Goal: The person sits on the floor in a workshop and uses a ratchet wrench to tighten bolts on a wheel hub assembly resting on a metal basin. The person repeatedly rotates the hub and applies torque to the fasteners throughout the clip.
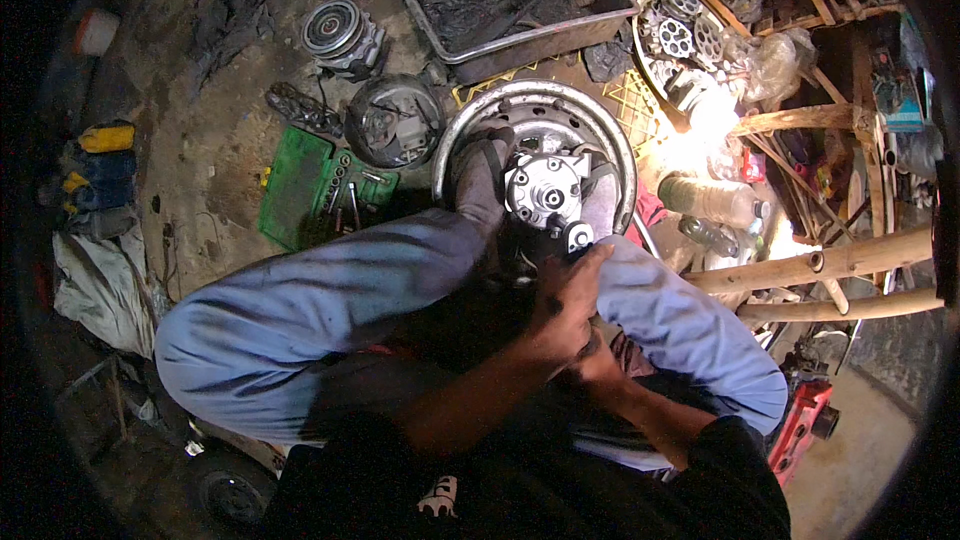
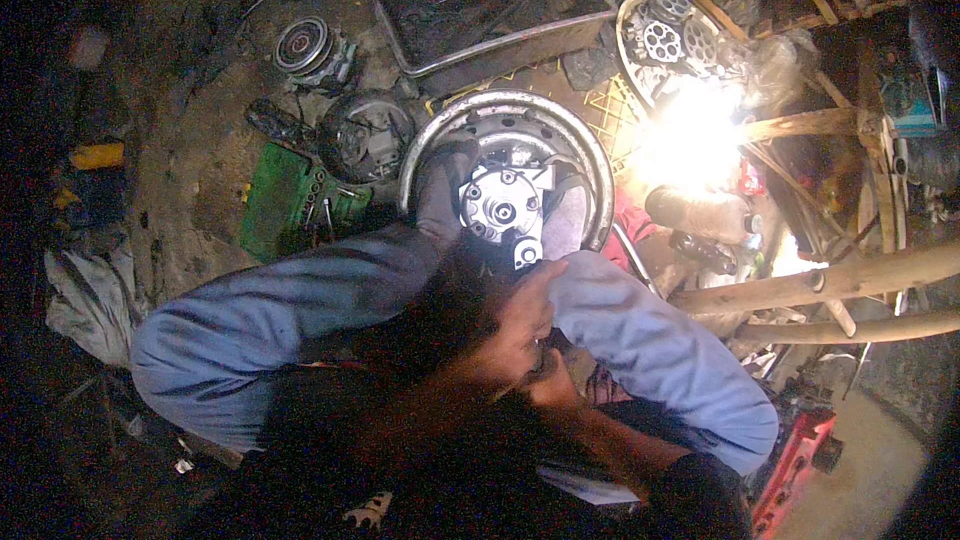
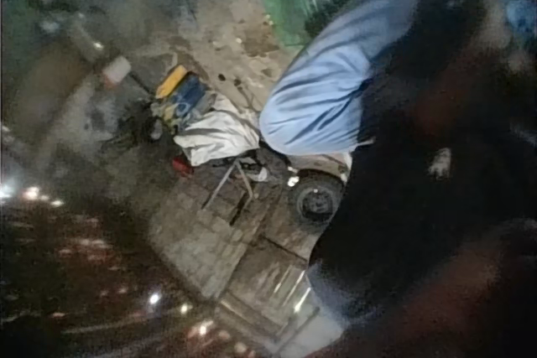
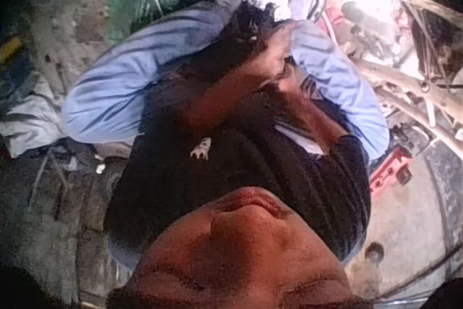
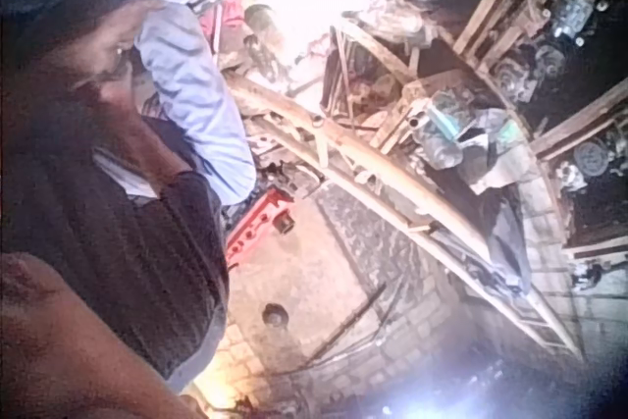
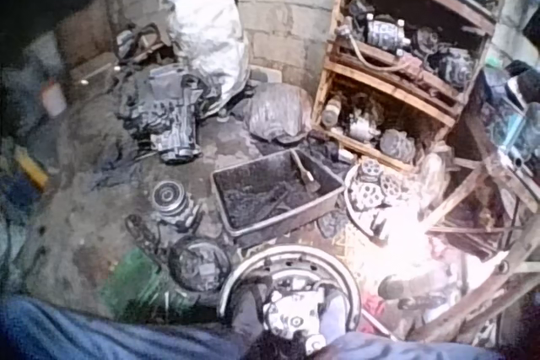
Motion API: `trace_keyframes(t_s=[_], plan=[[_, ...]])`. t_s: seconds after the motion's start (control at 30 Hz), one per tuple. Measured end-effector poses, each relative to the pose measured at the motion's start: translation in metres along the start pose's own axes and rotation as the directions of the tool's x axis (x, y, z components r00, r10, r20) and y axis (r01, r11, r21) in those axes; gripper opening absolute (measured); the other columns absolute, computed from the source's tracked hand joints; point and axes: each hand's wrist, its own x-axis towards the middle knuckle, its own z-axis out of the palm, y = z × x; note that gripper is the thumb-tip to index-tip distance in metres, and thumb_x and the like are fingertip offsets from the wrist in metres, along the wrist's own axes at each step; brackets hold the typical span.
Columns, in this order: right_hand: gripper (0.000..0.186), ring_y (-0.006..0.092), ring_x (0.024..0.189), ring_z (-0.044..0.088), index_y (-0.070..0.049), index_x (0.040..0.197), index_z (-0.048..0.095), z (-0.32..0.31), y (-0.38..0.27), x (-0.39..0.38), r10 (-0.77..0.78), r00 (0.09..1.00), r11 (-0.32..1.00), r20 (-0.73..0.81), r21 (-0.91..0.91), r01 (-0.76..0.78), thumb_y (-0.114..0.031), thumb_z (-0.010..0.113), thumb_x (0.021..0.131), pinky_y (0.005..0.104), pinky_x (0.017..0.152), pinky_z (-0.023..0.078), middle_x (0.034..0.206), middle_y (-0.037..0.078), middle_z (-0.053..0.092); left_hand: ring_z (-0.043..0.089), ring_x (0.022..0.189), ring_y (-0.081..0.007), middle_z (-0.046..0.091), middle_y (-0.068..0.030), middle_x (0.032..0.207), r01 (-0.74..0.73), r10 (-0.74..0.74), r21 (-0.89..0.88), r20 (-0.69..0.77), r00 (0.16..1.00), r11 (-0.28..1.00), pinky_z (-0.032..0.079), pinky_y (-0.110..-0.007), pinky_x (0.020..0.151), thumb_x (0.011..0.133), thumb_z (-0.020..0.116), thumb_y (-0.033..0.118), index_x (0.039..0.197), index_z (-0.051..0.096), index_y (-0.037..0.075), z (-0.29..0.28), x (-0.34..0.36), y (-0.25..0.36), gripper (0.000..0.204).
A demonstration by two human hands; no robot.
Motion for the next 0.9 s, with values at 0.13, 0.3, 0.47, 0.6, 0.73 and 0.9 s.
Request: trace_keyframes(t_s=[0.13, 0.3, 0.47, 0.6, 0.73, 0.9], plan=[[0.036, 0.0177, 0.092, 0.059, -0.003, 0.118, 0.053, -0.024, 0.034, 0.001, -0.035, 0.998, 0.993, -0.056, 0.108, 0.041, -0.013, 0.065, 0.086, 0.0333, 0.081, 0.048, 0.102, 0.006, 0.063, 0.038, 0.050, -0.0139, 0.050, -0.0012, 0.069, 0.090, -0.072, -0.134, 0.134, 0.988, 0.987, 0.035, -0.034, 0.047, 0.083, 0.072, 0.034, 0.104, 0.067, 0.005, 0.000, -0.016, 0.006, 0.037], [0.012, 0.0102, 0.050, 0.047, -0.007, 0.086, 0.053, 0.008, -0.037, -0.003, 0.226, 0.959, 0.960, -0.171, 0.204, -0.190, -0.012, 0.065, 0.087, 0.0261, 0.041, 0.034, 0.065, 0.001, 0.050, 0.032, 0.050, -0.0046, 0.037, 0.0082, 0.066, 0.072, -0.001, -0.211, 0.320, 0.948, 0.975, 0.026, -0.020, 0.044, 0.095, 0.058, 0.028, 0.118, 0.060, 0.016, -0.016, 0.038, -0.030, 0.026], [0.015, 0.0118, 0.045, 0.041, -0.007, 0.086, 0.051, 0.034, -0.041, -0.009, 0.227, 0.964, 0.885, -0.139, 0.443, -0.145, -0.012, 0.065, 0.088, 0.0270, 0.039, 0.031, 0.062, 0.001, 0.046, 0.051, 0.053, -0.0140, 0.063, -0.0047, 0.073, -0.168, 0.102, 0.188, 0.319, 0.942, 0.968, 0.041, -0.030, 0.049, 0.094, 0.058, 0.036, 0.110, 0.066, 0.003, -0.027, -0.002, 0.021, 0.038], [0.018, 0.0122, 0.066, 0.054, 0.001, 0.099, 0.059, 0.040, 0.003, 0.021, -0.587, 0.683, 0.806, -0.434, -0.396, 0.441, -0.006, 0.068, 0.085, 0.0269, 0.058, 0.044, 0.077, 0.003, 0.059, 0.064, 0.086, -0.0448, 0.067, -0.0263, 0.086, -0.547, 0.529, 0.491, 0.191, 0.827, 0.678, 0.047, -0.049, 0.075, 0.094, 0.052, 0.047, 0.088, 0.067, -0.004, -0.054, 0.008, 0.037, 0.053], [0.018, 0.0107, 0.070, 0.053, 0.005, 0.096, 0.063, 0.047, 0.003, 0.043, -0.687, 0.472, 0.726, -0.552, -0.493, 0.480, -0.008, 0.069, 0.085, 0.0267, 0.062, 0.044, 0.078, 0.002, 0.061, 0.062, 0.087, -0.0452, 0.066, -0.0266, 0.091, -0.706, 0.809, 0.550, 0.087, 0.581, 0.447, 0.047, -0.049, 0.077, 0.092, 0.054, 0.036, 0.093, 0.067, -0.002, -0.088, 0.075, 0.039, 0.039], [0.038, 0.0247, 0.086, 0.060, 0.009, 0.104, 0.063, 0.038, 0.004, 0.034, -0.374, 0.659, 0.923, -0.652, -0.194, 0.332, -0.026, 0.068, 0.090, 0.0365, 0.082, 0.047, 0.091, 0.018, 0.065, 0.056, 0.108, -0.0381, 0.060, -0.0193, 0.102, -0.763, 0.901, 0.628, 0.230, 0.368, 0.151, 0.045, -0.043, 0.092, 0.086, 0.064, 0.021, 0.110, 0.067, 0.012, -0.069, 0.035, 0.046, 0.025]])
